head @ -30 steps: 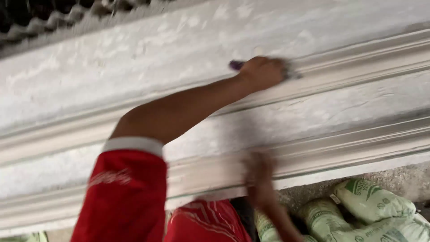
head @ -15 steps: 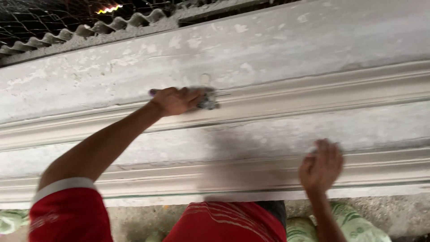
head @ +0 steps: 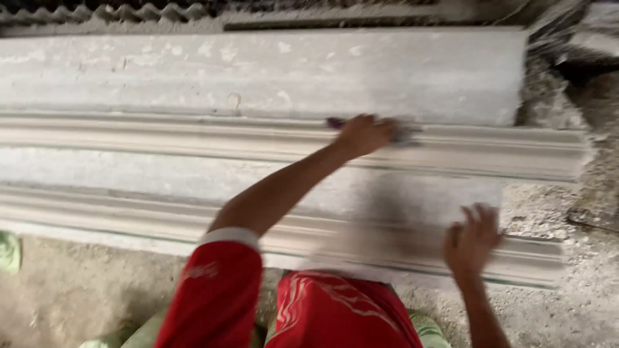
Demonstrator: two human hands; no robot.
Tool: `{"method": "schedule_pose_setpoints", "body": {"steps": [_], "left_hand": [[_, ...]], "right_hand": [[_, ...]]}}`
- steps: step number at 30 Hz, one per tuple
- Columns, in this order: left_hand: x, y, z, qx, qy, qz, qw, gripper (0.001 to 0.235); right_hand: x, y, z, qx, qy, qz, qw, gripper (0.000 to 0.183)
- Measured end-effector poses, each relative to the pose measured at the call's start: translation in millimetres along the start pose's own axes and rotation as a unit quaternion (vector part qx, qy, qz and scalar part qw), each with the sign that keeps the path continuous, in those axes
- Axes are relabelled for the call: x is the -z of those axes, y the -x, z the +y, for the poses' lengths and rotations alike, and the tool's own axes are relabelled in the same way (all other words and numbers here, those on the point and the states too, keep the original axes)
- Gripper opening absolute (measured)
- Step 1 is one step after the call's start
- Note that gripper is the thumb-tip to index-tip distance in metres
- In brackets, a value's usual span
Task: Scraping excess plaster from decorative cornices using a putty knife to smooth the edges and surfaces.
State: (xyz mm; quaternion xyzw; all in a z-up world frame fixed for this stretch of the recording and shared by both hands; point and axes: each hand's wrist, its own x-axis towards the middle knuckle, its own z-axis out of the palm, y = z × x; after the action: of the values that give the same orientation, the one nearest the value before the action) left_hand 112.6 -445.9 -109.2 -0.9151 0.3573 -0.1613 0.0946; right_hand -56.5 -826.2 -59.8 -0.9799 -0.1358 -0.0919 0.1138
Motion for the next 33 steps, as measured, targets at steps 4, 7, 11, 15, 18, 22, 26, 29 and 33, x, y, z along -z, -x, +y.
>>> {"method": "schedule_pose_setpoints", "body": {"steps": [4, 7, 11, 15, 18, 22, 26, 29, 33], "left_hand": [[19, 104, -70, 0.005, 0.034, 0.009, 0.999, 0.043], [79, 119, -105, -0.016, 0.007, -0.039, 0.999, 0.042], [42, 58, -68, -0.050, 0.042, -0.076, 0.995, 0.031], [-84, -94, 100, 0.083, -0.129, 0.063, 0.986, 0.037], [-10, -186, 79, -0.071, 0.123, -0.008, 0.990, 0.022], [-2, -128, 44, -0.112, 0.023, 0.000, 0.993, 0.021], [65, -54, -21, -0.164, -0.143, -0.074, 0.973, 0.028], [93, -81, -23, -0.124, 0.028, -0.041, 0.991, 0.018], [61, -206, 59, -0.079, 0.070, 0.108, 0.988, 0.011]], "right_hand": [[29, -12, 95, -0.085, 0.019, 0.008, 0.996, 0.047], [25, -15, 110, -0.155, -0.017, -0.014, 0.988, 0.044], [23, -28, 103, -0.039, 0.046, 0.027, 0.998, 0.042], [27, -21, 103, -0.045, 0.025, 0.004, 0.999, 0.042], [38, -29, 97, -0.029, -0.007, 0.007, 1.000, 0.040], [45, -25, 90, -0.062, -0.011, -0.026, 0.998, 0.039], [40, -29, 91, -0.057, -0.011, -0.013, 0.998, 0.036], [46, -35, 89, -0.062, -0.027, -0.019, 0.998, 0.036], [40, -30, 93, -0.068, -0.019, -0.022, 0.997, 0.038]]}}
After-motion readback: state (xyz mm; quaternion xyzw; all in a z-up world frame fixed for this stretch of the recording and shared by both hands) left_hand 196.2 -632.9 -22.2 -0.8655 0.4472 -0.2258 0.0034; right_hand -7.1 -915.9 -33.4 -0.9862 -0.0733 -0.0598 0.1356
